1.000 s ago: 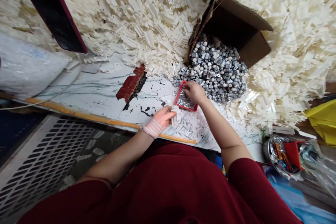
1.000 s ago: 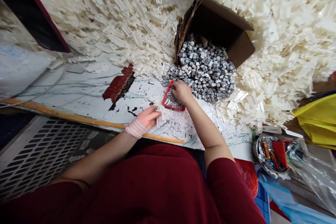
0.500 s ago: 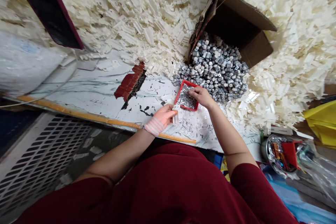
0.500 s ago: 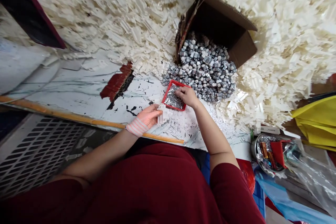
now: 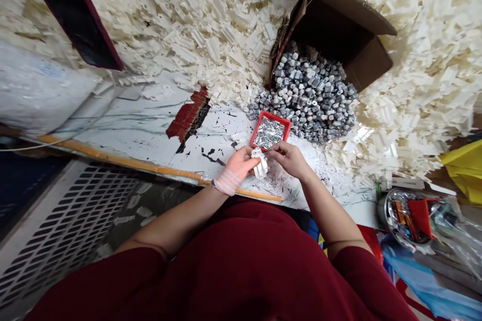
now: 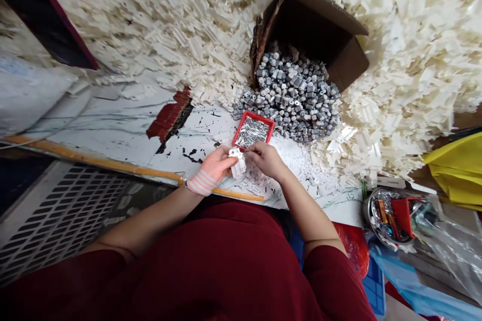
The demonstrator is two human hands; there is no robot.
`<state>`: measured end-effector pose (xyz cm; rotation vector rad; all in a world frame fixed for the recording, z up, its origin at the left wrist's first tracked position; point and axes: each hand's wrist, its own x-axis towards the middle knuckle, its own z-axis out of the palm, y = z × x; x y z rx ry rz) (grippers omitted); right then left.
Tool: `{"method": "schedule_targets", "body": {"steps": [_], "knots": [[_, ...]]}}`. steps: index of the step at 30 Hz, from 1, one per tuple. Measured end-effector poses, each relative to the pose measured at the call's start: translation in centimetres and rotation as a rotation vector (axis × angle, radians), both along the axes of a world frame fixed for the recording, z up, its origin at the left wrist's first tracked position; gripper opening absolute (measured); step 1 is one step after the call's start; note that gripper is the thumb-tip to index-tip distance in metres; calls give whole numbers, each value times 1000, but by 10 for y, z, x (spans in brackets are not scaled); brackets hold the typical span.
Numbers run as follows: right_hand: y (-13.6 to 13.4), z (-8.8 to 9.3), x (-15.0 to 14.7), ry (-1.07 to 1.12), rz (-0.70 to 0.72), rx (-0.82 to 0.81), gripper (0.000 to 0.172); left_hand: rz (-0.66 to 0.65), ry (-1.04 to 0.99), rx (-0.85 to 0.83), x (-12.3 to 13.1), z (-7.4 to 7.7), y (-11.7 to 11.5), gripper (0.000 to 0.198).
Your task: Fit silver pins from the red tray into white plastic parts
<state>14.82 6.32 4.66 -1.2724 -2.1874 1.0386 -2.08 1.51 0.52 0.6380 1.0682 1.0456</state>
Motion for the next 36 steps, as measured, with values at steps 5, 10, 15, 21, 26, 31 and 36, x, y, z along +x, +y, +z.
{"method": "schedule_targets", "body": {"steps": [5,10,15,21,26,31,36], "knots": [[-8,-5,-3,148,-154,-193,13,-38,48,15,3,1,-5,28],[-15,-6,-4,152,-145,-225,13,-75,11,8,3,1,-10,28],[-22,-4,-5,63,-159,-110,9,-93,25,21,2,-3,-12,28],[-32,-14,-3,199,-178,-261,19,-147,47,30,4,-3,-16,30],[-41,-31,10,341,-308,-437,23,-203,25,-10,12,-7,-17,30],[-37,-29,15,518,-440,-642,36,-145,-96,-91,19,-2,-10,33],[-25,-17,12,578,-445,-681,39,-114,-81,-64,17,9,-3,33]]}}
